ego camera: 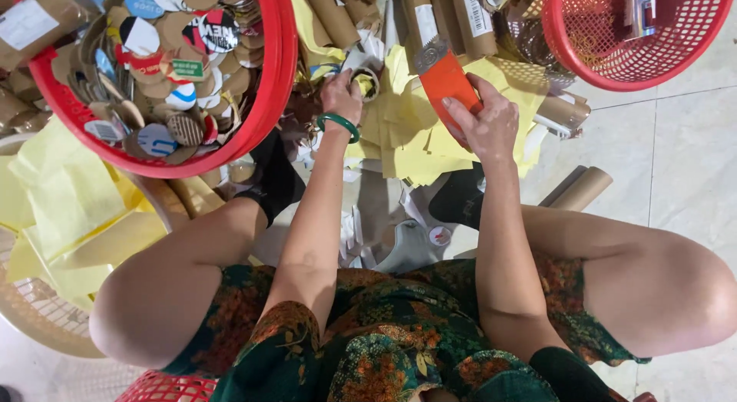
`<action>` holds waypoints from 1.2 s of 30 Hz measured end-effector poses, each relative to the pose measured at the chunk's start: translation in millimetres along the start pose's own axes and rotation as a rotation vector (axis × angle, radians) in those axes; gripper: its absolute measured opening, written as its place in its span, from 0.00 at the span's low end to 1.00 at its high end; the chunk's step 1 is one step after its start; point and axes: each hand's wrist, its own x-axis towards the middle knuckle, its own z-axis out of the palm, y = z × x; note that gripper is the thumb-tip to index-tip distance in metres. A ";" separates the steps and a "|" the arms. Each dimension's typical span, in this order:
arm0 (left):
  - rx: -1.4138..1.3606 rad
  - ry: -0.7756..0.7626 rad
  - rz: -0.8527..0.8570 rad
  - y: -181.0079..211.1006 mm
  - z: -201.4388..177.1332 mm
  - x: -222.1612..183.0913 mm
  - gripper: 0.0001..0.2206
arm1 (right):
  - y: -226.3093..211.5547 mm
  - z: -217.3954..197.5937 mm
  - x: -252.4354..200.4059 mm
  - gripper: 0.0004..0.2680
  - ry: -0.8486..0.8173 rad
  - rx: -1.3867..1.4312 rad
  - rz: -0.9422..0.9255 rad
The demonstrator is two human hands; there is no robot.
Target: Applying tape to seal the ends of cardboard tubes.
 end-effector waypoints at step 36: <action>0.440 0.217 -0.668 16.9 -225.6 65.2 0.57 | -67.9 29.2 10.9 0.18 -0.132 -0.010 -0.096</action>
